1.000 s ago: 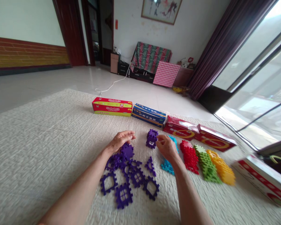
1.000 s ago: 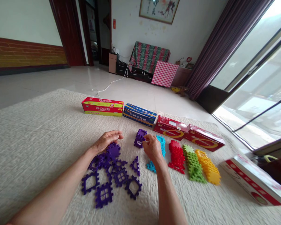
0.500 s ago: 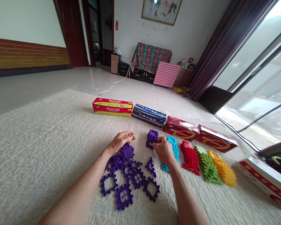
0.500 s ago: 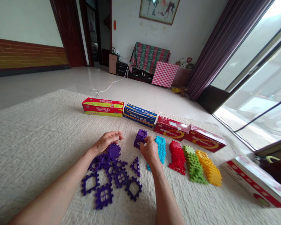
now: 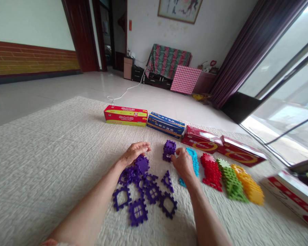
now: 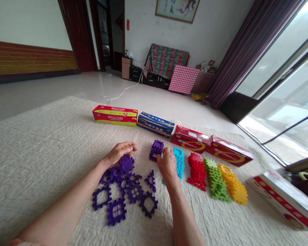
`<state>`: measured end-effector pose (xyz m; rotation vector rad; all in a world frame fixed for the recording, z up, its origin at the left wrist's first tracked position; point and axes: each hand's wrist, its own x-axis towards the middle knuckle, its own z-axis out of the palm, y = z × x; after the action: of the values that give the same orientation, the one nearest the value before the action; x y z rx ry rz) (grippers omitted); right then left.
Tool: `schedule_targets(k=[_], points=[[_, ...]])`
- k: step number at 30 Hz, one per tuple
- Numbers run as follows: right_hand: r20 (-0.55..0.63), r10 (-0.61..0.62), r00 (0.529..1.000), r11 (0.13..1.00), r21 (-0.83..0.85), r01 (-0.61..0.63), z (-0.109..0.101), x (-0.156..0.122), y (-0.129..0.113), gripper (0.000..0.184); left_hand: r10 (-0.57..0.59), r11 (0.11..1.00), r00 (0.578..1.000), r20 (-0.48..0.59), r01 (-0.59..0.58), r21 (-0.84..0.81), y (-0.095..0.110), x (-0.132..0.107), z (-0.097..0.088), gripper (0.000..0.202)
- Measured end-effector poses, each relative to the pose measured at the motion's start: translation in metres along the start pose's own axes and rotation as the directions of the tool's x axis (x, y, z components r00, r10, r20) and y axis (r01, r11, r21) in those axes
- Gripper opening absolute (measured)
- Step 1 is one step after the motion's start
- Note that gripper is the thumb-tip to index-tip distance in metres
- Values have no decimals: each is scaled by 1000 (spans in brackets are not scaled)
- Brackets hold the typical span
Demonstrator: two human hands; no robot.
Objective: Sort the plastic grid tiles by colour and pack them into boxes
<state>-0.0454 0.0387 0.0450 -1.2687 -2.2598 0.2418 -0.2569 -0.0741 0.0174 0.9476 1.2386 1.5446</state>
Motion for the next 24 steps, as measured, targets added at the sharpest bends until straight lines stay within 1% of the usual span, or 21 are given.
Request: schedule_targets(k=[2,3,5,7,9,10,12,13,14,15,17,20,22,24], points=[[-31,-56,998,998,7,57,-6,-2,-9,6,-3,1000,1000,-3,3,-19,-2,1,0,38],[-17,-105,994,994,42,105,-8,-4,-15,3,-10,999,1000,-21,9,-33,-3,3,0,37],[70,-245,967,958,173,230,-10,-10,-31,3,-25,997,994,-107,17,-75,-5,6,-1,35],[160,-406,900,882,326,340,-8,-19,-48,11,-24,993,971,-239,-5,-121,-7,9,-1,34],[192,-534,824,804,416,424,-3,-29,-63,26,-15,987,940,-342,-41,-156,-8,11,-1,33],[201,-582,788,774,436,460,-1,-33,-68,33,-14,985,930,-368,-51,-165,-8,12,-1,33],[236,-647,725,735,445,511,3,-40,-74,44,-18,984,925,-378,-51,-173,-8,13,-2,33],[261,-660,705,731,440,521,4,-41,-75,46,-20,984,929,-369,-46,-171,-7,13,-2,33],[283,-660,696,736,430,524,5,-42,-75,46,-20,985,933,-359,-43,-167,-7,13,-2,33],[300,-655,693,744,414,524,5,-43,-75,46,-18,986,937,-350,-41,-161,-7,12,-2,34],[317,-637,703,764,378,522,6,-43,-74,44,-20,988,943,-333,-32,-149,-8,12,-2,34],[300,-599,743,793,347,500,5,-42,-74,40,-22,991,947,-321,-21,-131,-8,12,-2,35],[272,-567,777,805,381,454,2,-39,-74,35,-18,993,949,-315,-20,-117,-8,11,-1,36],[269,-540,797,804,444,395,-4,-34,-68,29,-13,995,951,-309,-20,-103,-6,11,-1,36]])
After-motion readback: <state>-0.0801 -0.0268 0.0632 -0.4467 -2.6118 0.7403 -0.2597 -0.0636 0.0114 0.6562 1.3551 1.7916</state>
